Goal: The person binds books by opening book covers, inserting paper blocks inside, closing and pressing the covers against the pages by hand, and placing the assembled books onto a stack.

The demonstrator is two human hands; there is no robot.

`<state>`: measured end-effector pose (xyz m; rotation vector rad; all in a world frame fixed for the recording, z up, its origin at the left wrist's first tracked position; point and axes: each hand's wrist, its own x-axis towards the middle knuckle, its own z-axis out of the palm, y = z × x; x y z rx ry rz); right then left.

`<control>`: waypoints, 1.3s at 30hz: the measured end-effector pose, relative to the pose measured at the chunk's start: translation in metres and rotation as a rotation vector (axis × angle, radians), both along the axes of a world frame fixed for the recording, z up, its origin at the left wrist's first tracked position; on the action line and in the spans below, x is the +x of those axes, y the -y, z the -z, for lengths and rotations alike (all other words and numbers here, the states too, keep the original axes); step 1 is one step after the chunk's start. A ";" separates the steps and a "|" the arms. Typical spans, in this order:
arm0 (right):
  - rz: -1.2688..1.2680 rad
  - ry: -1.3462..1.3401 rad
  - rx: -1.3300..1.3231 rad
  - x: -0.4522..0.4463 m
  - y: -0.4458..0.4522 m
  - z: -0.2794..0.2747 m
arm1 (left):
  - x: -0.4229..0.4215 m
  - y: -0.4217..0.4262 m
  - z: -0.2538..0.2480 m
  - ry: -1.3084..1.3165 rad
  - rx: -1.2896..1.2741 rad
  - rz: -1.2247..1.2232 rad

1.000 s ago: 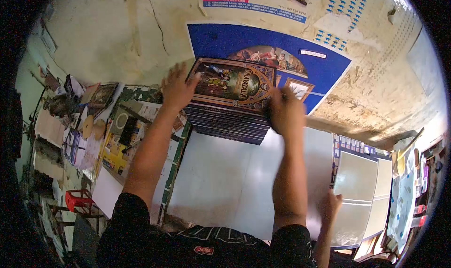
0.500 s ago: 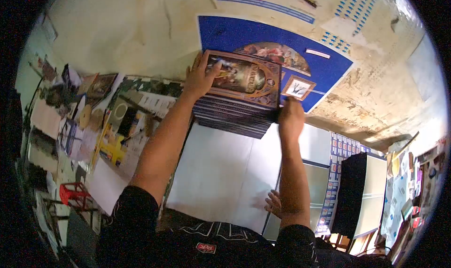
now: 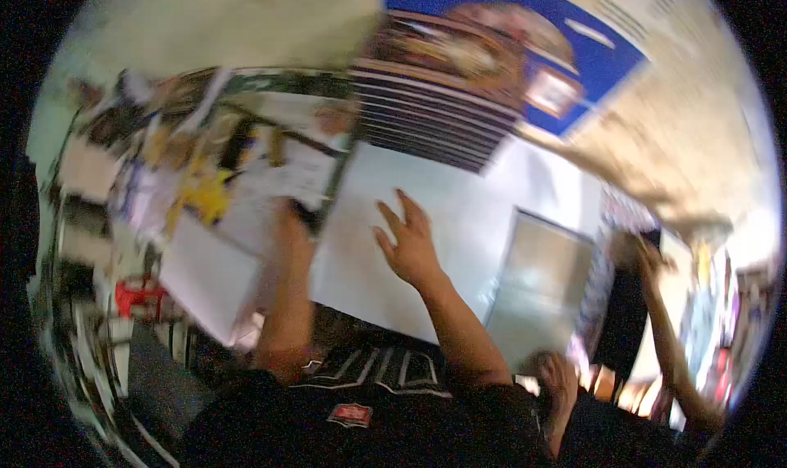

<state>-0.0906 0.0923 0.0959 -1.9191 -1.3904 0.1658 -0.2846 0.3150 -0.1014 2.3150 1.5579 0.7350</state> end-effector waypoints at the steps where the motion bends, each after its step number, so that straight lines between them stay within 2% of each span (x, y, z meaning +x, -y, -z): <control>1: 0.001 -0.148 -0.053 0.008 0.017 -0.001 | -0.030 -0.015 -0.059 0.222 -0.130 0.049; 2: 0.086 -0.144 -0.087 0.023 0.041 0.007 | -0.084 -0.078 -0.039 0.189 -0.369 0.204; 3: 0.184 -0.143 -0.092 0.037 0.060 0.022 | -0.046 -0.056 -0.088 0.232 -0.196 -0.186; 4: 0.258 -0.138 -0.085 0.049 0.074 0.035 | -0.043 -0.055 -0.120 0.138 -0.291 -0.290; 5: 0.377 -0.183 -0.057 0.068 0.095 0.044 | -0.039 -0.061 -0.105 0.135 -0.299 -0.267; 6: 0.469 -0.078 -0.040 0.079 0.116 0.051 | -0.043 -0.071 -0.086 -0.162 -0.251 -0.428; 7: 0.536 -0.180 -0.028 0.090 0.138 0.052 | -0.043 -0.076 -0.075 -0.460 -0.193 -0.593; 8: 0.585 -0.113 -0.044 0.104 0.161 0.065 | -0.031 -0.058 -0.092 -0.469 -0.187 -0.589; 9: 0.714 -0.240 -0.063 0.108 0.177 0.059 | -0.007 -0.022 -0.126 -0.398 -0.143 -0.600; 10: 0.753 -0.222 -0.111 0.113 0.196 0.060 | 0.017 0.008 -0.147 -0.326 -0.098 -0.607; 12: 0.817 -0.195 -0.135 0.121 0.221 0.075 | 0.046 0.036 -0.145 -0.324 0.074 -0.279; 14: 0.855 -0.207 -0.134 0.122 0.237 0.081 | 0.088 0.090 -0.144 -0.023 0.046 0.001; 16: 0.907 -0.153 -0.182 0.122 0.247 0.084 | 0.118 0.133 -0.109 0.177 -0.017 0.358; 17: 0.968 -0.093 -0.181 0.132 0.260 0.092 | 0.132 0.163 -0.097 0.372 -0.328 0.441; 18: 1.026 -0.030 -0.177 0.150 0.279 0.103 | 0.146 0.185 -0.099 0.441 -0.779 0.544; 19: 1.145 -0.037 -0.221 0.176 0.303 0.110 | 0.158 0.211 -0.101 0.306 -0.952 0.644; 21: 1.319 -0.036 -0.334 0.221 0.340 0.107 | 0.185 0.255 -0.117 0.172 -1.508 0.591; 22: 1.372 -0.031 -0.410 0.238 0.355 0.100 | 0.197 0.272 -0.112 0.166 -1.609 0.577; 23: 1.432 -0.051 -0.377 0.268 0.386 0.135 | 0.209 0.284 -0.107 0.162 -1.709 0.561; 24: 1.245 -0.043 -0.667 0.297 0.416 0.156 | 0.220 0.294 -0.106 0.157 -1.707 0.557; 25: 1.242 -0.050 -0.669 0.303 0.419 0.159 | 0.230 0.302 -0.107 0.220 -1.773 0.513; 27: 1.063 -0.043 -0.893 0.312 0.417 0.155 | 0.249 0.305 -0.103 0.283 -1.833 0.460; 28: 1.318 -0.273 -0.751 0.309 0.405 0.144 | 0.256 0.305 -0.095 0.306 -1.906 0.420; 29: 1.308 -0.276 -0.754 0.300 0.396 0.127 | 0.260 0.302 -0.091 0.331 -1.976 0.383; 31: 1.231 -0.430 -0.555 0.281 0.387 0.103 | 0.262 0.294 -0.095 0.339 -1.947 0.316; 32: 1.098 -0.656 -0.579 0.295 0.402 0.113 | 0.260 0.286 -0.093 0.352 -1.924 0.305; 33: 1.093 -0.665 -0.579 0.296 0.405 0.116 | 0.256 0.277 -0.089 0.364 -1.903 0.293; 35: 0.926 -0.804 -0.330 0.288 0.405 0.125 | 0.248 0.251 -0.082 0.443 -1.908 0.305; 36: 0.955 -0.777 -0.174 0.268 0.381 0.109 | 0.242 0.238 -0.084 0.437 -1.852 0.330; 37: 0.881 -0.819 -0.180 0.257 0.362 0.090 | 0.236 0.225 -0.085 0.435 -1.794 0.358; 39: 0.790 -0.807 -0.085 0.241 0.338 0.092 | 0.216 0.198 -0.093 0.542 -1.723 0.419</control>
